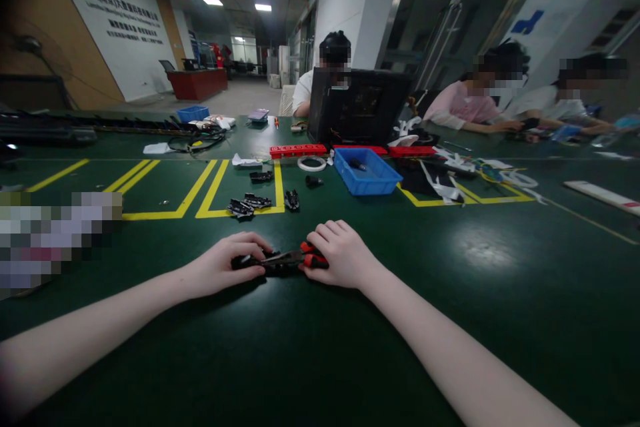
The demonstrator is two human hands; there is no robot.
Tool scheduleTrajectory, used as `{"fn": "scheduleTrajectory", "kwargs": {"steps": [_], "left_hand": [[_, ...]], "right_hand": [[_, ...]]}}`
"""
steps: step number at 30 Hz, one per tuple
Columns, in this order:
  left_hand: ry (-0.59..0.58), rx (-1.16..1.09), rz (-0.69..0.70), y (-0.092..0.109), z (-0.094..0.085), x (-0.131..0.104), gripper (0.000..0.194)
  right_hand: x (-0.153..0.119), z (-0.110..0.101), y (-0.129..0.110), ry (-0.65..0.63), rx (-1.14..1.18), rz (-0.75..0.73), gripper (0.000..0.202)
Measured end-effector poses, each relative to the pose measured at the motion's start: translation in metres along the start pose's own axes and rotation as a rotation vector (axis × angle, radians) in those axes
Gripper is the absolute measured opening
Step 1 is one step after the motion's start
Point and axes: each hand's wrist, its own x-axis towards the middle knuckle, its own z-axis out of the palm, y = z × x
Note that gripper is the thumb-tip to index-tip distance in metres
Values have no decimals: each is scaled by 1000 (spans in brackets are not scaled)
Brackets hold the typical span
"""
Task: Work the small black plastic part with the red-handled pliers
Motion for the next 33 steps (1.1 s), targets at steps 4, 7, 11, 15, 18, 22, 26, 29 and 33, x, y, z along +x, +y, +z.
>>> {"fn": "scheduleTrajectory", "kwargs": {"steps": [4,7,11,15,18,22,26,29,33], "left_hand": [[2,-6,-1,-2,2,-1,9],[15,-4,-4,-2,3,-2,12],[24,2,-18,-3,4,-3,15],[15,-11,-9,-6,4,-1,15],[7,-23,-11,-8,4,0,16],[2,-23,-5,-9,4,0,19],[1,-37,0,-11,4,0,19],[-5,-45,5,-11,4,0,20],[-4,-39,6,-10,3,0,20]], "right_hand": [[0,0,0,-64,24,31,38],[1,-1,1,-108,47,15,36],[1,-2,1,-113,44,4,35],[0,-1,0,-92,27,8,37],[-1,-1,-1,-70,12,4,38],[-2,0,-2,-25,-25,0,42],[-4,0,-4,34,-79,13,43],[-4,0,-6,63,-108,20,43],[-4,-1,-7,80,-122,24,41]]}}
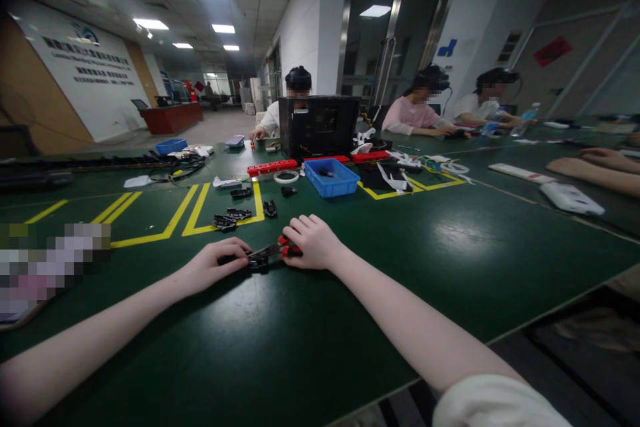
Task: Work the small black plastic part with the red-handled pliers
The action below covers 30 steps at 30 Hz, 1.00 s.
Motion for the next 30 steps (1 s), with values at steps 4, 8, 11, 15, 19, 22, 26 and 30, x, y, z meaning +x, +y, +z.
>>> {"fn": "scheduleTrajectory", "kwargs": {"steps": [4,8,11,15,19,22,26,30], "left_hand": [[7,17,11,0,0,0,18],[18,20,13,-1,1,0,16],[34,25,18,-2,2,-1,13],[43,14,27,-3,3,-1,12],[42,18,23,-2,2,-1,12],[45,25,27,-1,3,-1,11],[42,27,37,-2,4,-1,11],[39,29,32,-2,3,-1,11]], "right_hand": [[0,0,1,-1,5,-5,40],[0,2,2,-22,23,-11,39],[0,2,2,-45,43,-12,37],[1,2,2,-71,73,-3,34],[2,2,3,-103,119,6,33],[2,2,4,-134,159,15,32],[2,1,5,-167,202,26,32],[4,-1,5,-174,219,29,33]]}}
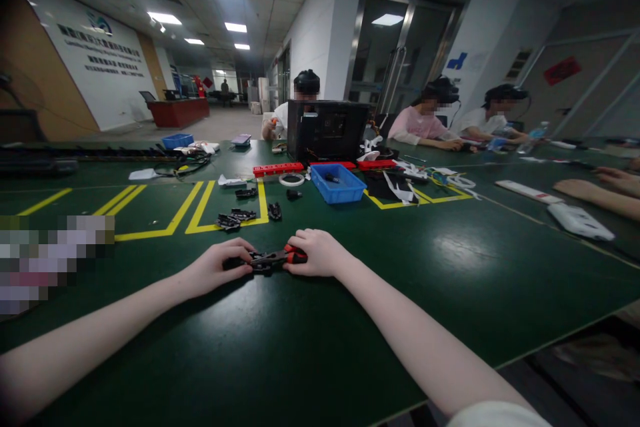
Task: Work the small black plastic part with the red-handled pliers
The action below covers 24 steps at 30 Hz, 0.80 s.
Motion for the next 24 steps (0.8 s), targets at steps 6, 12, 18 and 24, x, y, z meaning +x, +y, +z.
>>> {"fn": "scheduleTrajectory", "kwargs": {"steps": [6,12,18,24], "left_hand": [[16,-5,6,1,0,0,8],[30,13,14,5,0,-1,9],[25,0,8,4,0,0,13],[37,-30,7,2,0,0,17]], "right_hand": [[0,-2,-1,25,-7,-9,37],[-3,2,-1,90,-21,-8,39],[-4,2,-2,152,-41,-15,36],[-4,3,-2,207,-44,-4,37]]}}
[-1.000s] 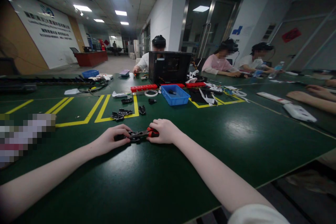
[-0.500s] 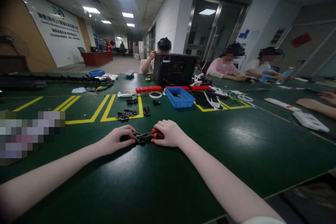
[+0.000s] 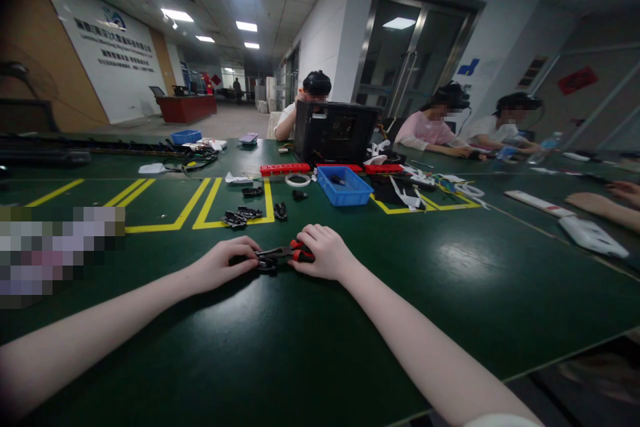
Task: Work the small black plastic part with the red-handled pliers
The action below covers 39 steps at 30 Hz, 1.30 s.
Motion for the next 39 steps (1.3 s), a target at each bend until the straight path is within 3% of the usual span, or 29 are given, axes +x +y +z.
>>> {"fn": "scheduleTrajectory", "kwargs": {"steps": [20,39], "left_hand": [[-6,29,36,-7,2,0,15],[-16,5,9,-10,0,1,10]], "right_hand": [[-2,3,0,67,-23,-63,40],[-1,2,1,-47,-11,-46,32]]}}
